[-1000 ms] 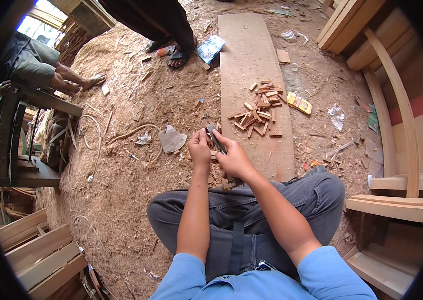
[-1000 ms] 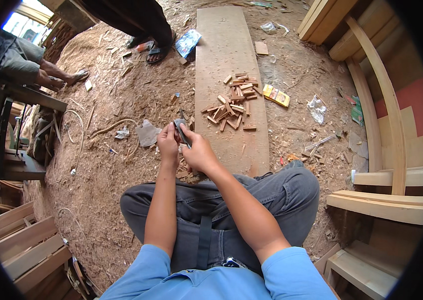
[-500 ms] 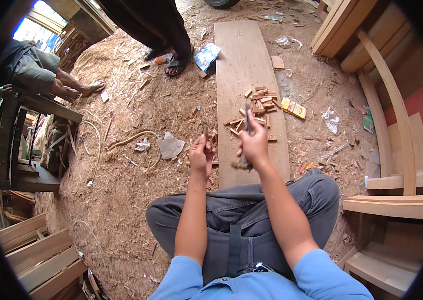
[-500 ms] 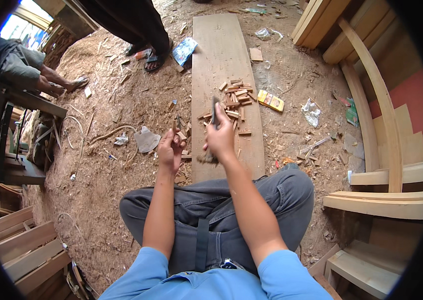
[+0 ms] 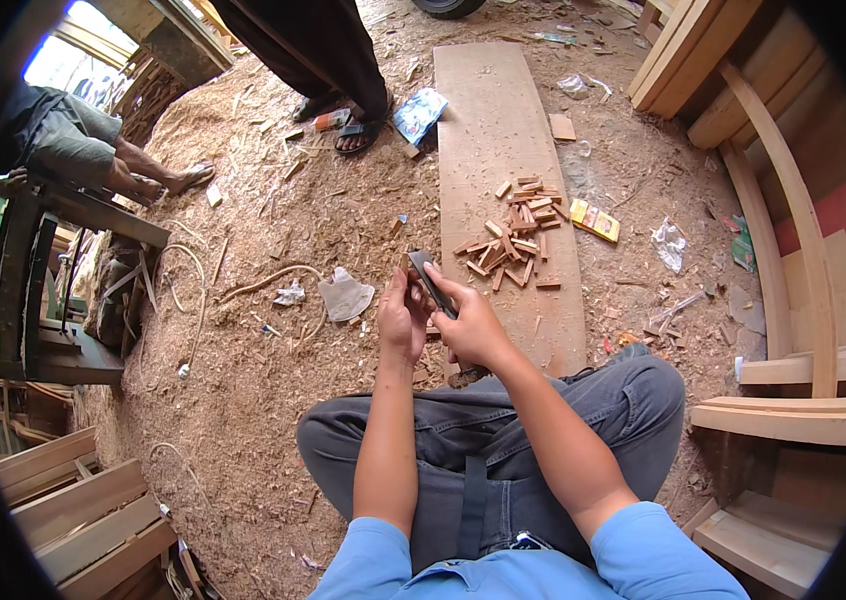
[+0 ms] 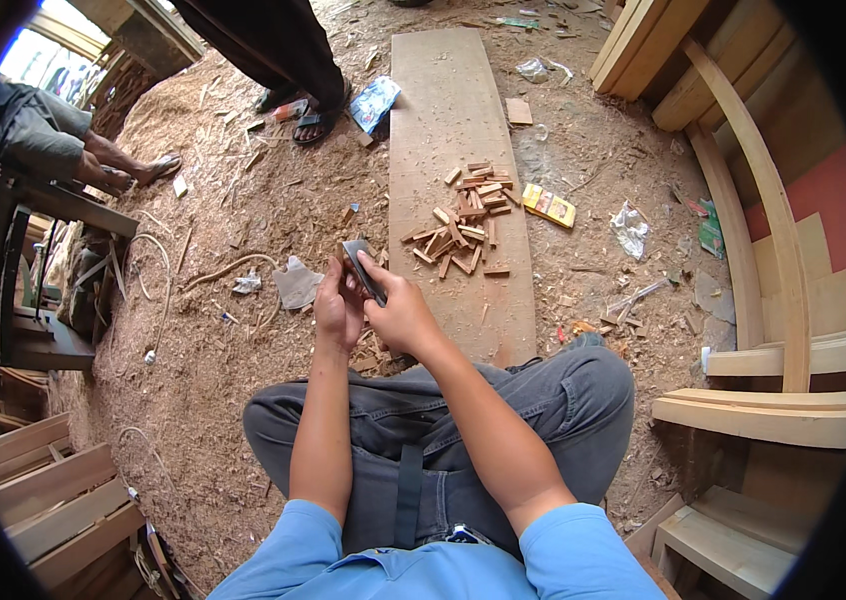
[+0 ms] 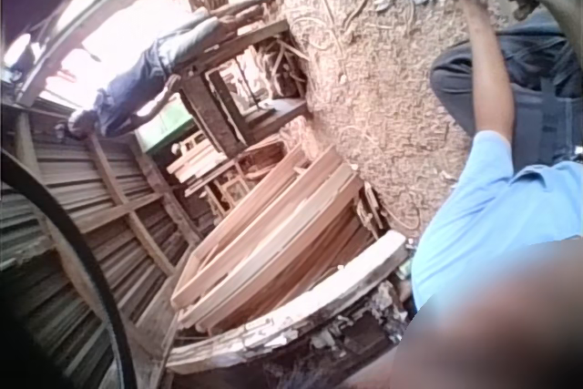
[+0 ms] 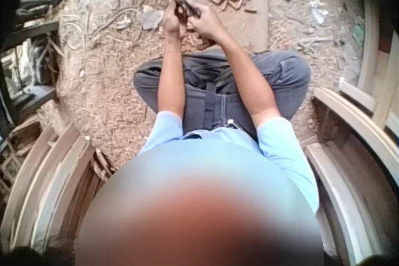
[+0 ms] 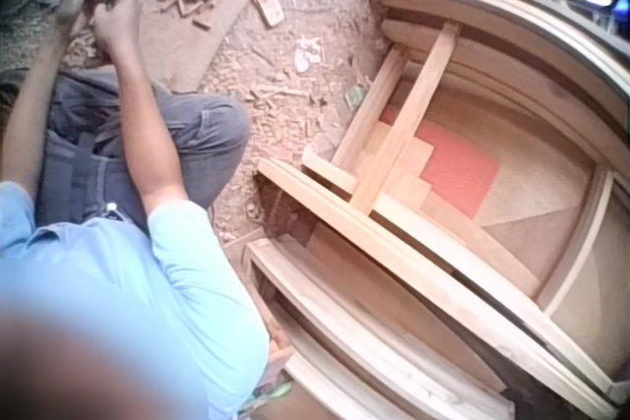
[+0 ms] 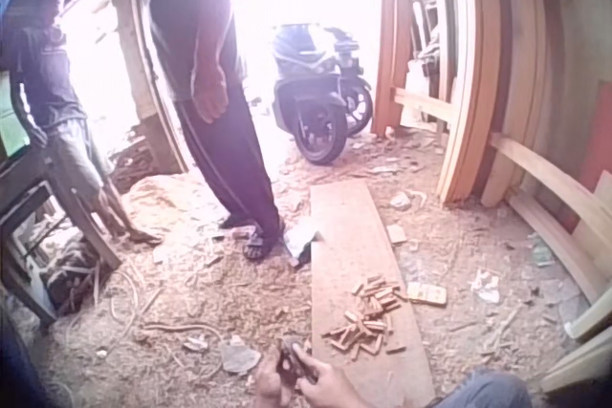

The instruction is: The person sits on the floor in a woodworking shop and uses a knife to shape small wooden blocks. They repeatedly pick up blocks, carve them, and place them on a board.

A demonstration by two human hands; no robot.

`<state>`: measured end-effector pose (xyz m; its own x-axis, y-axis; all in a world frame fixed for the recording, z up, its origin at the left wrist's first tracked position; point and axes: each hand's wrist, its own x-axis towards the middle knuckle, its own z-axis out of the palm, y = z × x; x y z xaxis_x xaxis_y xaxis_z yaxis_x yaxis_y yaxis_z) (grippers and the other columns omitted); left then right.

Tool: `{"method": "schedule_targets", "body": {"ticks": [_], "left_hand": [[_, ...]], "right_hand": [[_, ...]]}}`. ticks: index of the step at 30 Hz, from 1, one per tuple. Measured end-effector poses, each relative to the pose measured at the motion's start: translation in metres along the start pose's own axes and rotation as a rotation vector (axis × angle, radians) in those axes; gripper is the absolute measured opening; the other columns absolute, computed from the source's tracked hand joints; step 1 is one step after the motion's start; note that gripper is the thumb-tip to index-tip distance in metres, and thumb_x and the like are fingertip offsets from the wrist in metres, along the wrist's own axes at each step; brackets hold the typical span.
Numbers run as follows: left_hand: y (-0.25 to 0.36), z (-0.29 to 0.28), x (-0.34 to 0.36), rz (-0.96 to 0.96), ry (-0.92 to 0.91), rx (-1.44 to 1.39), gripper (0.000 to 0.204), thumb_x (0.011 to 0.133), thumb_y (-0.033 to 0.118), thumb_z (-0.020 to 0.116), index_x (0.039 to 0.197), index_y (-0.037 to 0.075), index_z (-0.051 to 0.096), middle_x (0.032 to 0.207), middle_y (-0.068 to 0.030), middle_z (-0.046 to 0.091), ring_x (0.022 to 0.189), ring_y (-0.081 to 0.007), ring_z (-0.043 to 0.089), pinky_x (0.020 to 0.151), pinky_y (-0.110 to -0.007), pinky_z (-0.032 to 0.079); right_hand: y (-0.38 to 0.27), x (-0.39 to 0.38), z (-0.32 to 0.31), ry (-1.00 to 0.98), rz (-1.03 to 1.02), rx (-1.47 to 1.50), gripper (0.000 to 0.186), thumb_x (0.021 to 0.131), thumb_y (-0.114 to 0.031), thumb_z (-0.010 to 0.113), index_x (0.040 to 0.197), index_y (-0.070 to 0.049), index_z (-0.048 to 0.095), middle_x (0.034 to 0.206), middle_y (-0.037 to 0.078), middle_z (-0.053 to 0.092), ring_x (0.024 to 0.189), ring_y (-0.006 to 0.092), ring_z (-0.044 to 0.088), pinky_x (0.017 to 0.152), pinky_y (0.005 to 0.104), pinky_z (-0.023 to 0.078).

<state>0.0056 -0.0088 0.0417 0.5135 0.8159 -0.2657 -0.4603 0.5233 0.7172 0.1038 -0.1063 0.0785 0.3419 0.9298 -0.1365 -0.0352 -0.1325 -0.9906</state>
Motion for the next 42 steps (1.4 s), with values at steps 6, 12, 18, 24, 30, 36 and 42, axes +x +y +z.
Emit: {"method": "schedule_targets", "body": {"ticks": [6,12,18,24,30,36,42], "left_hand": [[0.000,0.008,-0.002,0.049,0.121,0.164,0.041,0.106,0.045,0.043,0.097,0.010,0.063,0.071,0.0056,0.054,0.061,-0.0053,0.048,0.055,-0.023,0.040],[-0.004,-0.005,0.003,0.072,0.150,0.280,0.046,0.105,0.049,0.042,0.096,0.010,0.064,0.068,0.0063,0.053,0.058,-0.0038,0.046,0.053,-0.022,0.037],[-0.011,-0.009,0.007,0.122,0.276,0.438,0.047,0.106,0.048,0.041,0.082,0.012,0.059,0.064,0.0059,0.049,0.056,-0.0043,0.043,0.050,-0.022,0.035],[-0.012,-0.009,0.007,0.150,0.275,0.546,0.048,0.107,0.045,0.039,0.078,0.011,0.058,0.062,0.0056,0.048,0.054,-0.0048,0.042,0.049,-0.023,0.033],[-0.010,-0.015,0.005,0.145,0.192,0.679,0.049,0.107,0.043,0.039,0.088,0.006,0.064,0.070,0.0028,0.060,0.060,-0.0064,0.053,0.055,-0.024,0.042],[-0.011,-0.019,0.007,0.147,0.185,0.660,0.048,0.108,0.041,0.037,0.091,0.005,0.065,0.071,0.0023,0.061,0.061,-0.0069,0.054,0.056,-0.024,0.043],[-0.014,-0.009,0.005,0.188,0.249,0.570,0.049,0.108,0.039,0.038,0.082,0.005,0.063,0.064,0.0059,0.052,0.056,-0.0043,0.044,0.051,-0.023,0.034]], "right_hand": [[-0.002,-0.001,0.004,0.011,-0.162,-0.024,0.069,0.085,0.001,0.052,0.152,-0.016,0.041,0.086,0.011,0.068,0.046,0.0111,0.057,0.043,0.0297,0.050],[-0.016,-0.008,0.000,-0.099,0.129,0.009,0.069,0.086,-0.001,0.050,0.152,-0.021,0.041,0.085,0.012,0.067,0.047,0.0123,0.058,0.044,0.0295,0.051],[-0.022,-0.010,0.002,-0.111,0.079,-0.050,0.068,0.087,-0.003,0.050,0.152,-0.020,0.040,0.074,0.009,0.064,0.046,0.0129,0.058,0.044,0.0311,0.051],[-0.023,-0.012,0.002,-0.102,0.110,-0.096,0.068,0.087,-0.003,0.050,0.152,-0.019,0.040,0.067,0.008,0.061,0.045,0.0126,0.057,0.044,0.0315,0.050],[-0.032,-0.015,0.001,-0.108,0.165,-0.037,0.068,0.087,-0.003,0.050,0.153,-0.017,0.039,0.065,0.007,0.060,0.044,0.0124,0.056,0.042,0.0315,0.050],[-0.032,-0.013,-0.001,-0.159,0.251,0.119,0.069,0.089,0.001,0.050,0.154,-0.016,0.035,0.063,0.004,0.055,0.042,0.0112,0.053,0.038,0.0303,0.047],[-0.027,-0.011,0.001,-0.152,0.235,0.150,0.069,0.089,0.002,0.051,0.154,-0.015,0.035,0.064,0.004,0.055,0.042,0.0107,0.052,0.037,0.0299,0.046]]}}
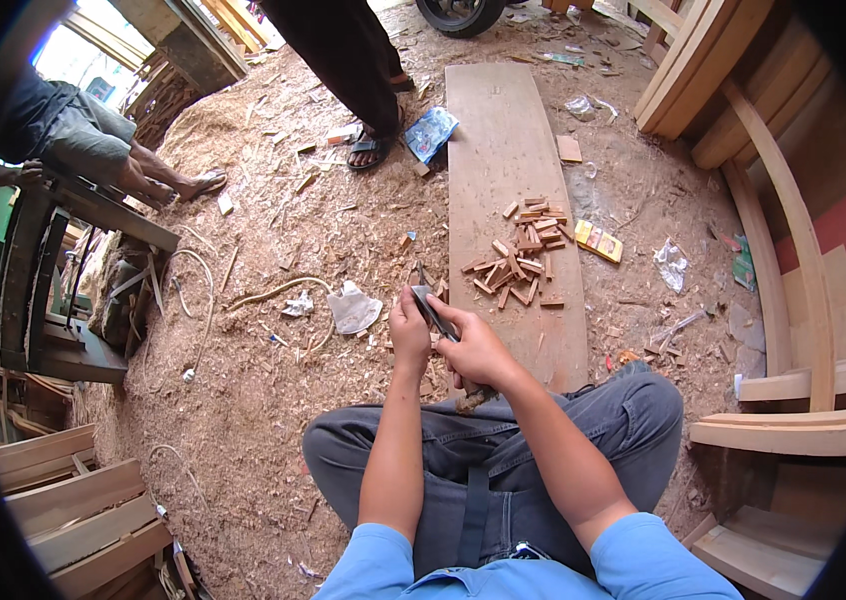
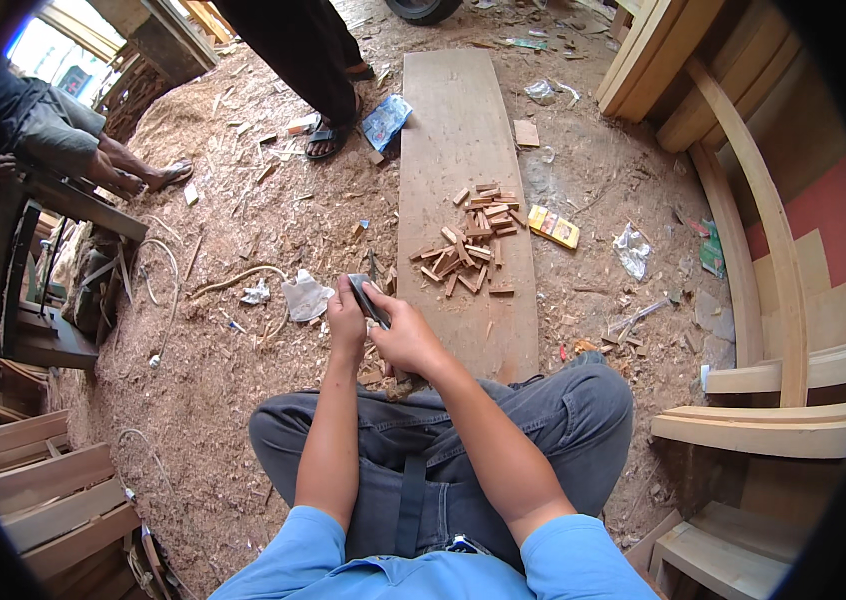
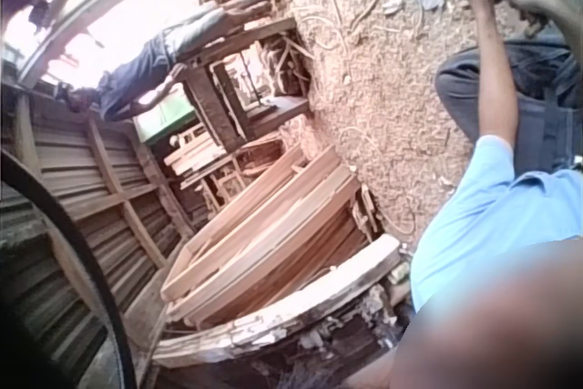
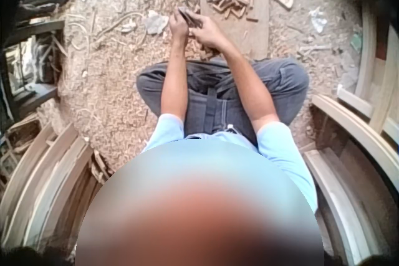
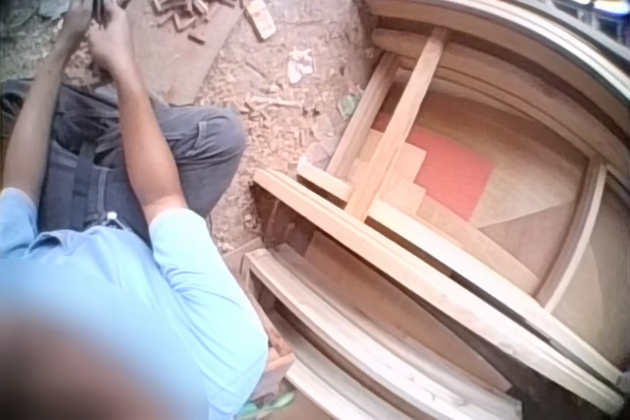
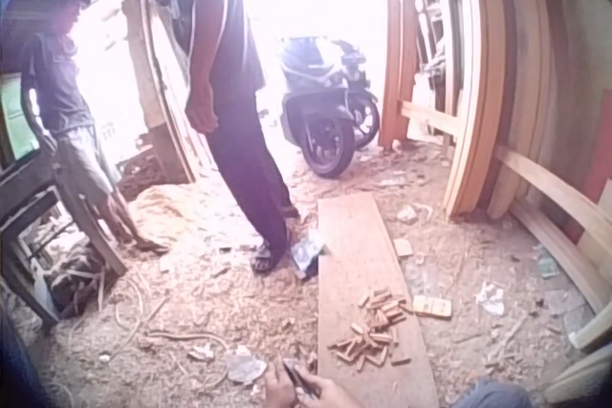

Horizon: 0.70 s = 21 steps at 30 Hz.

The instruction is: The person sits on the floor in a woodworking shop and uses a knife to shape small wooden blocks. They repeatedly pick up blocks, carve them, and place them on a board.

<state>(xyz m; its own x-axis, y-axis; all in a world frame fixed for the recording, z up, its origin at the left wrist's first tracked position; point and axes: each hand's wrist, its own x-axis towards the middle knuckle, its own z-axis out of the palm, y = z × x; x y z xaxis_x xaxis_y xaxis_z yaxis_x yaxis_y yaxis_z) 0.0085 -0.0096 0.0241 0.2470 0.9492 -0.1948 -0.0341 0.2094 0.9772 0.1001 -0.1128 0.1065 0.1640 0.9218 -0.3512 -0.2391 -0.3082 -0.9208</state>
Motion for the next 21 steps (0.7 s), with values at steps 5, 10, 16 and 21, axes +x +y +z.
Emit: {"method": "schedule_targets", "body": {"ticks": [5,10,16,21], "left_hand": [[-0.001,-0.002,0.001,0.064,-0.035,0.114,0.046,0.108,0.037,0.040,0.088,0.003,0.064,0.066,0.0057,0.052,0.057,-0.0039,0.045,0.050,-0.023,0.034],[-0.007,-0.006,0.006,0.092,-0.109,0.085,0.033,0.107,0.029,0.048,0.096,0.004,0.066,0.070,0.0051,0.055,0.059,-0.0031,0.047,0.053,-0.021,0.037],[0.000,-0.005,0.004,-0.019,-0.099,-0.010,0.025,0.105,0.027,0.051,0.101,0.008,0.066,0.079,0.0040,0.062,0.067,-0.0037,0.055,0.057,-0.020,0.046],[0.008,0.000,0.000,-0.012,-0.062,-0.067,0.015,0.102,0.020,0.058,0.103,0.007,0.067,0.083,0.0039,0.064,0.067,-0.0024,0.053,0.058,-0.020,0.042]], "right_hand": [[0.001,0.001,0.000,0.034,-0.021,0.014,0.068,0.090,0.001,0.052,0.154,-0.014,0.034,0.063,0.003,0.055,0.042,0.0109,0.052,0.037,0.0299,0.046],[0.000,0.001,-0.001,0.058,-0.007,0.000,0.069,0.090,0.001,0.053,0.154,-0.014,0.034,0.063,0.003,0.055,0.042,0.0113,0.053,0.037,0.0299,0.045],[0.000,0.001,-0.002,0.083,-0.013,-0.015,0.070,0.090,0.001,0.054,0.155,-0.017,0.034,0.062,0.003,0.054,0.042,0.0118,0.053,0.037,0.0299,0.046],[0.001,0.002,-0.003,0.100,-0.034,-0.029,0.071,0.089,0.000,0.055,0.155,-0.019,0.034,0.061,0.003,0.054,0.042,0.0120,0.054,0.037,0.0298,0.047]]}}
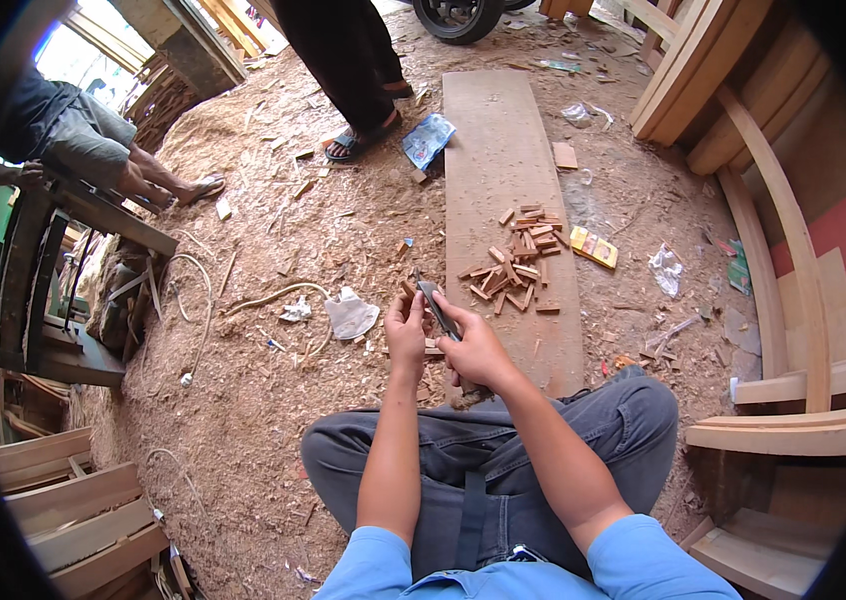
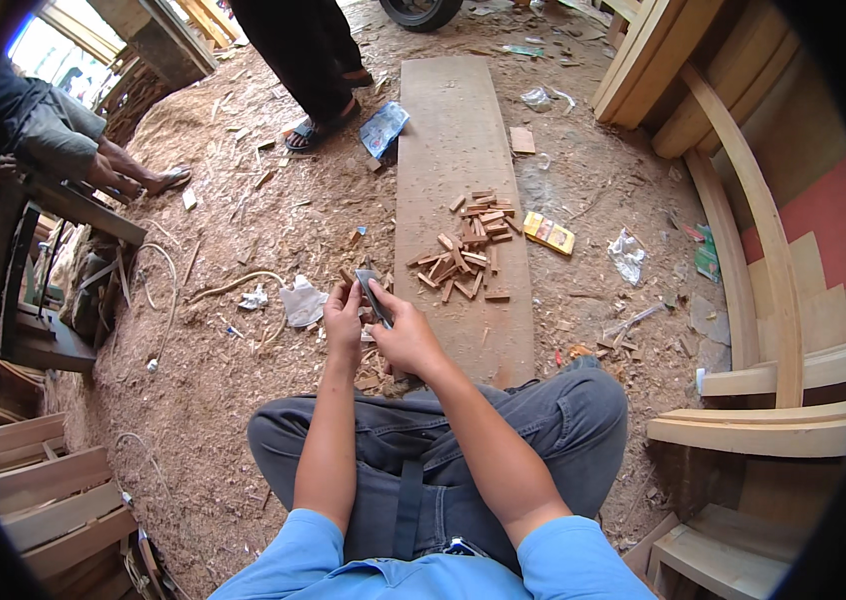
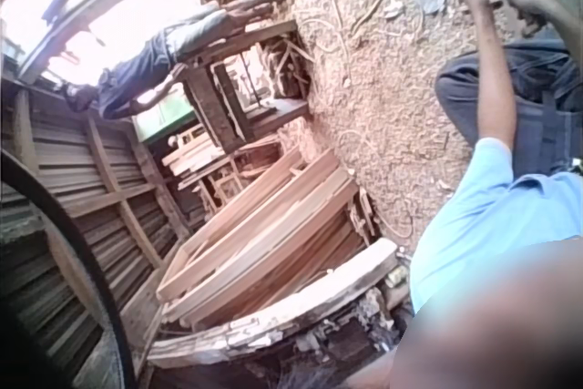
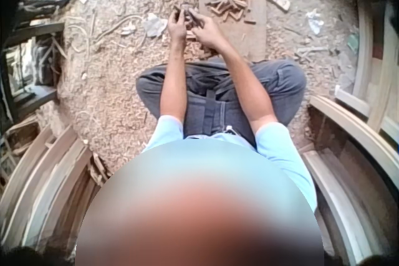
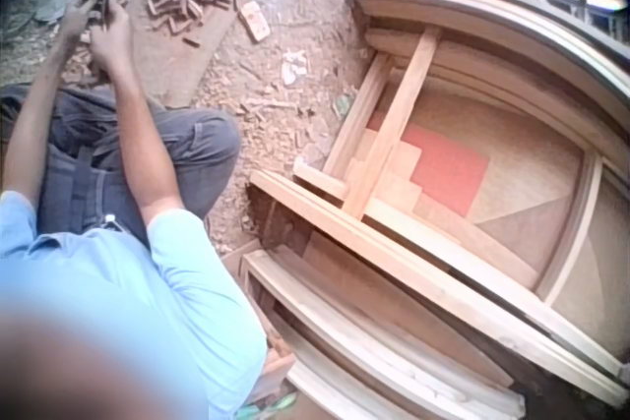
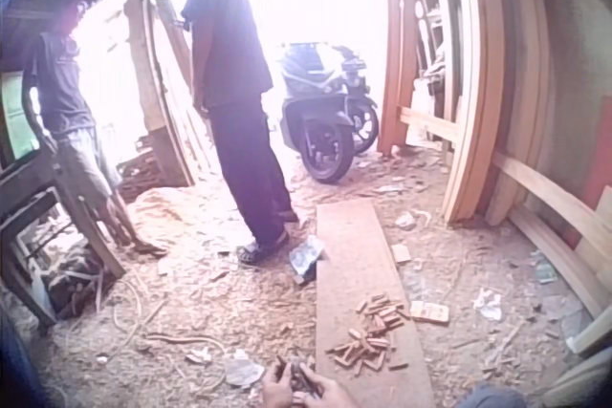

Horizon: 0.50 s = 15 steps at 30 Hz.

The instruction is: The person sits on the floor in a woodworking shop and uses a knife to shape small wooden blocks. They repeatedly pick up blocks, carve them, and place them on a board.

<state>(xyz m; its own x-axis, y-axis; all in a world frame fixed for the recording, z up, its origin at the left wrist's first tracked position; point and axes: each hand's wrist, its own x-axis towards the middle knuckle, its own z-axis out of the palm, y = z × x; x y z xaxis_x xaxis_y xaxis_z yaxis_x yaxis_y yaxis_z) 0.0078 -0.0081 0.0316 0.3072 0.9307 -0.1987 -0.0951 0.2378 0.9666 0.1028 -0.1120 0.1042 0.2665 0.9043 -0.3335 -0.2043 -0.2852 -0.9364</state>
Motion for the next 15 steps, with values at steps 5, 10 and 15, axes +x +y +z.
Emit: {"method": "schedule_targets", "body": {"ticks": [5,10,15], "left_hand": [[0.001,-0.002,0.000,0.028,-0.017,0.032,0.014,0.101,0.017,0.058,0.104,0.007,0.067,0.088,0.0024,0.066,0.070,-0.0028,0.056,0.059,-0.020,0.044],[-0.004,-0.004,0.003,0.051,-0.030,0.046,0.014,0.102,0.014,0.056,0.106,0.006,0.067,0.092,0.0010,0.068,0.075,-0.0037,0.059,0.060,-0.020,0.046],[-0.011,-0.007,0.005,0.028,-0.036,0.018,0.018,0.103,0.012,0.054,0.111,0.003,0.066,0.097,-0.0026,0.070,0.078,-0.0075,0.064,0.061,-0.021,0.049]], "right_hand": [[0.000,0.000,0.000,-0.011,0.011,0.013,0.071,0.089,0.000,0.054,0.154,-0.019,0.035,0.065,0.004,0.056,0.043,0.0122,0.055,0.037,0.0297,0.047],[0.001,0.001,-0.001,-0.037,0.013,0.016,0.070,0.089,0.001,0.052,0.154,-0.018,0.035,0.070,0.005,0.058,0.043,0.0122,0.056,0.038,0.0294,0.047],[0.001,-0.001,0.000,-0.050,0.036,-0.008,0.070,0.088,0.001,0.051,0.154,-0.018,0.036,0.072,0.005,0.059,0.043,0.0123,0.056,0.039,0.0292,0.048]]}}
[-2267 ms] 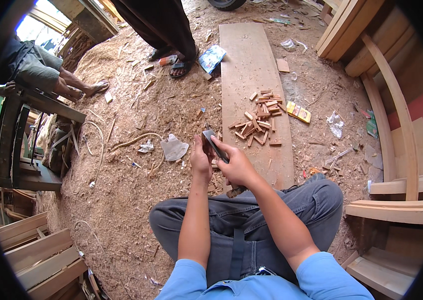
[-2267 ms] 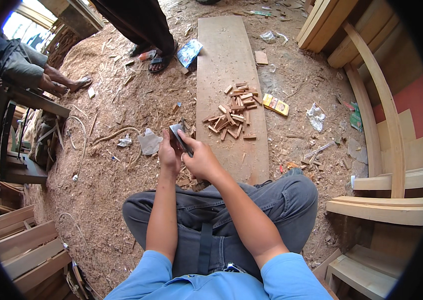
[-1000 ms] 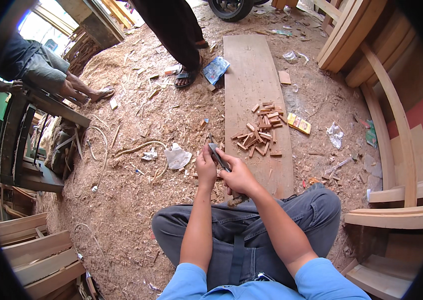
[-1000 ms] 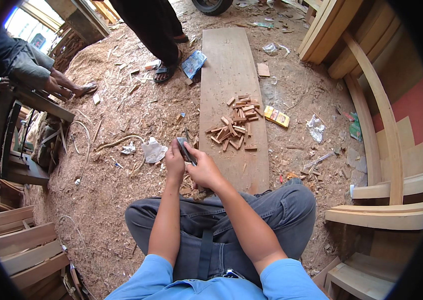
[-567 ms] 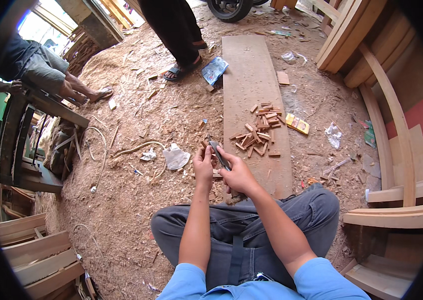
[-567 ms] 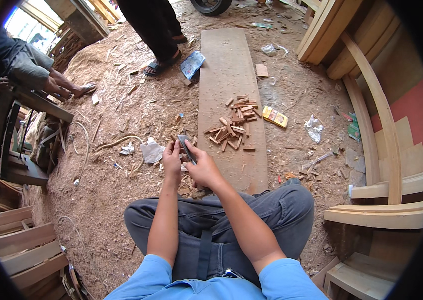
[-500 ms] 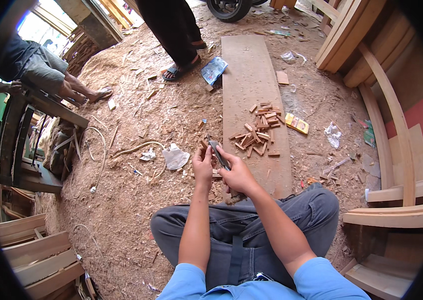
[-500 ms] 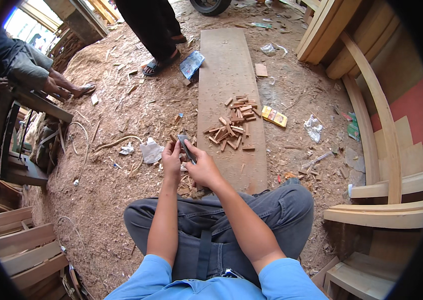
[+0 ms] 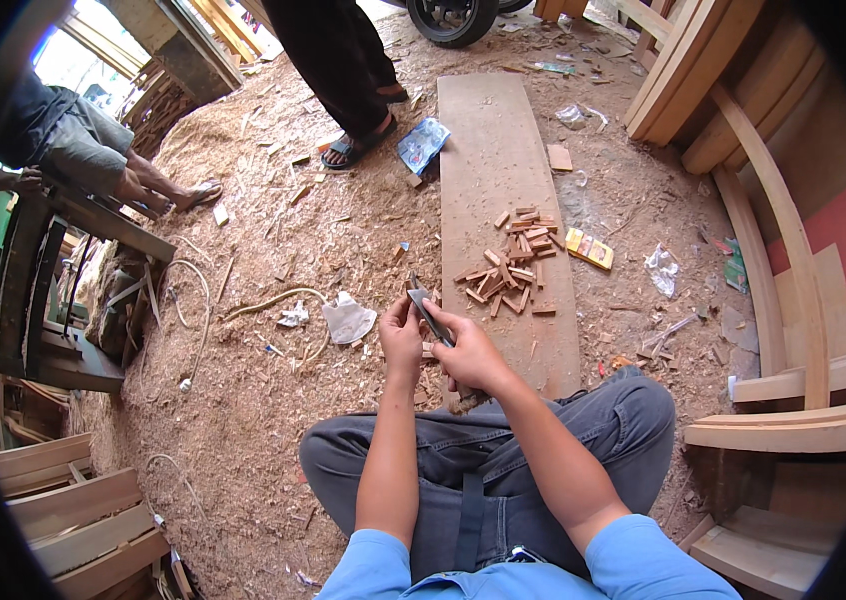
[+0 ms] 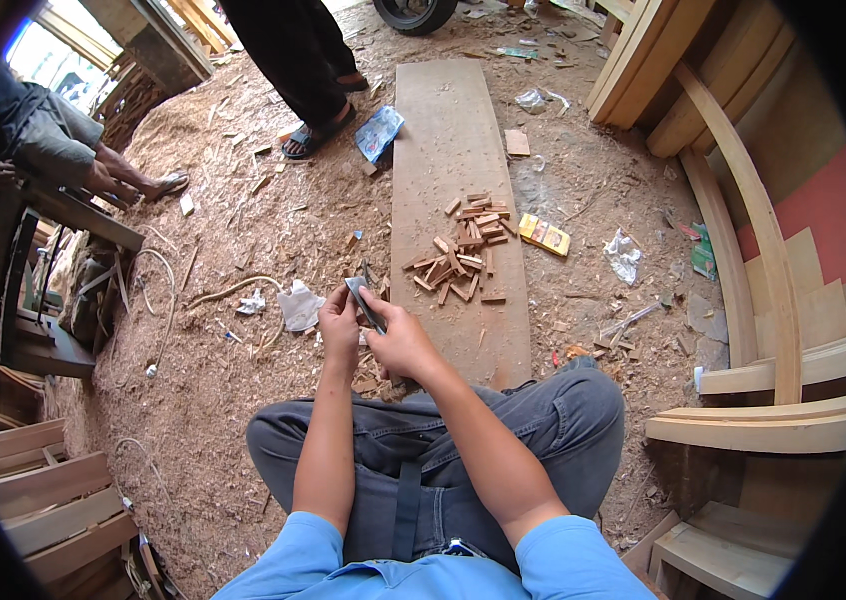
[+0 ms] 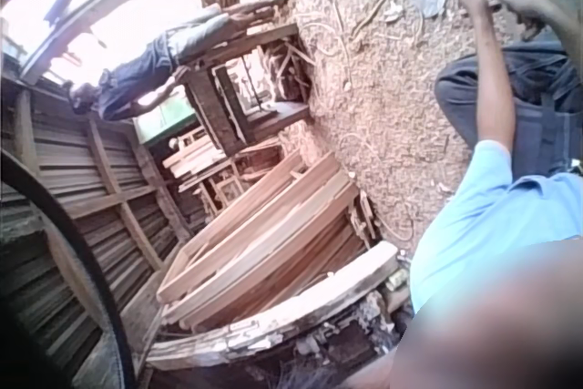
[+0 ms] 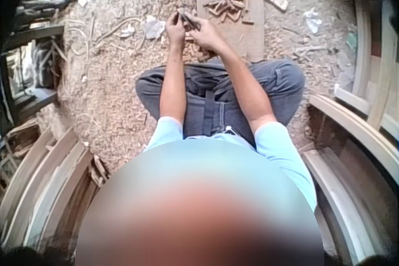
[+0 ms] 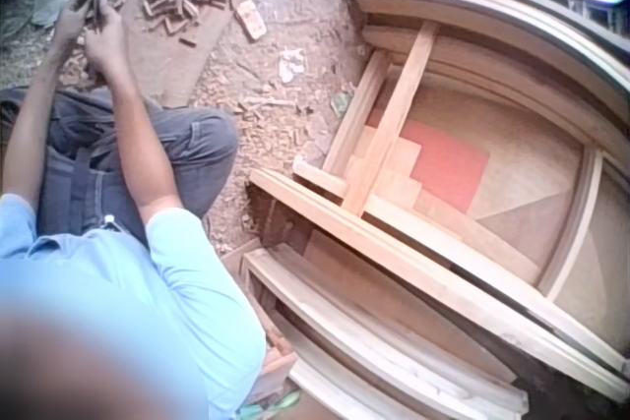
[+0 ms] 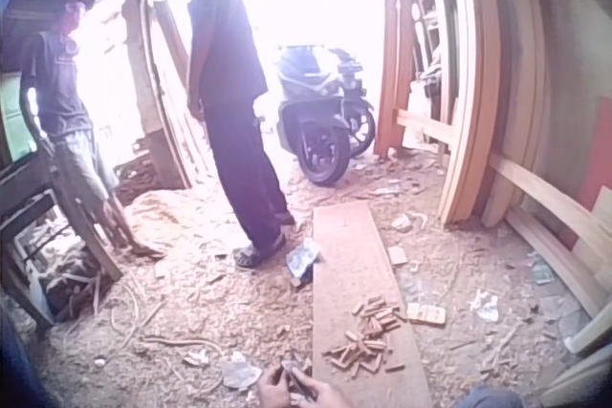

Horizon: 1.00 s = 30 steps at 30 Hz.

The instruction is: The person sits on the floor in a woodworking shop and uses a knife to shape small wooden blocks. They repeatedly pick up blocks, carve them, and place them on a board.

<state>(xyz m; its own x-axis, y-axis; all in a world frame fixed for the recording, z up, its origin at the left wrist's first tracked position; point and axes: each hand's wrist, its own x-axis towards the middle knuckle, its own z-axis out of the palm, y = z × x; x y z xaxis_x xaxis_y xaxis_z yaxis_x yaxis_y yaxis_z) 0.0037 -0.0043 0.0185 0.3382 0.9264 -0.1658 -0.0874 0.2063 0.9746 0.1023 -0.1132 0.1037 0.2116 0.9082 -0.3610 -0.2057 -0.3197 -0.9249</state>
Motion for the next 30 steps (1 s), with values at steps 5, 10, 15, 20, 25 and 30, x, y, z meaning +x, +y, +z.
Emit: {"method": "schedule_targets", "body": {"ticks": [5,10,15,20,25,30], "left_hand": [[0.000,-0.004,0.001,0.066,-0.014,0.064,0.020,0.101,0.007,0.054,0.113,-0.003,0.067,0.096,-0.0055,0.071,0.079,-0.0087,0.065,0.065,-0.023,0.051],[0.000,0.000,0.000,0.275,0.034,0.276,0.019,0.098,0.005,0.057,0.108,-0.005,0.069,0.088,-0.0053,0.070,0.072,-0.0086,0.063,0.062,-0.023,0.048],[0.002,0.005,-0.002,0.367,-0.002,0.354,0.019,0.095,0.008,0.061,0.103,-0.007,0.070,0.085,-0.0110,0.071,0.074,-0.0146,0.067,0.067,-0.028,0.051],[0.000,0.007,-0.016,0.152,-0.067,0.444,0.019,0.097,0.011,0.061,0.099,-0.005,0.070,0.078,-0.0045,0.068,0.068,-0.0089,0.058,0.061,-0.024,0.046],[0.001,0.011,-0.007,0.138,-0.049,0.215,0.021,0.100,0.016,0.059,0.101,-0.002,0.070,0.081,-0.0004,0.066,0.071,-0.0056,0.057,0.062,-0.022,0.045],[0.004,0.003,-0.003,0.125,0.016,0.122,0.022,0.103,0.016,0.055,0.107,-0.001,0.068,0.093,-0.0026,0.068,0.074,-0.0059,0.059,0.064,-0.022,0.049]], "right_hand": [[-0.005,-0.004,-0.001,0.012,-0.052,-0.073,0.069,0.087,0.001,0.050,0.152,-0.019,0.040,0.070,0.006,0.060,0.043,0.0123,0.055,0.040,0.0307,0.048],[0.005,-0.001,-0.003,0.052,-0.082,-0.139,0.068,0.086,0.000,0.048,0.151,-0.019,0.042,0.069,0.007,0.060,0.044,0.0125,0.055,0.042,0.0317,0.048],[0.016,0.013,-0.005,0.197,-0.174,-0.327,0.067,0.086,0.001,0.047,0.150,-0.018,0.044,0.070,0.009,0.063,0.045,0.0129,0.055,0.043,0.0336,0.049],[0.002,0.024,-0.044,0.593,-0.233,0.079,0.068,0.089,0.003,0.043,0.154,-0.013,0.032,0.064,0.006,0.060,0.044,0.0121,0.055,0.040,0.0288,0.051],[0.004,0.015,-0.041,0.334,-0.087,0.212,0.070,0.089,0.006,0.047,0.155,-0.011,0.030,0.071,0.007,0.060,0.042,0.0111,0.051,0.036,0.0299,0.048],[0.011,0.009,-0.005,0.080,-0.093,-0.015,0.069,0.086,0.002,0.052,0.151,-0.016,0.041,0.096,0.017,0.070,0.053,0.0164,0.062,0.047,0.0326,0.051]]}}
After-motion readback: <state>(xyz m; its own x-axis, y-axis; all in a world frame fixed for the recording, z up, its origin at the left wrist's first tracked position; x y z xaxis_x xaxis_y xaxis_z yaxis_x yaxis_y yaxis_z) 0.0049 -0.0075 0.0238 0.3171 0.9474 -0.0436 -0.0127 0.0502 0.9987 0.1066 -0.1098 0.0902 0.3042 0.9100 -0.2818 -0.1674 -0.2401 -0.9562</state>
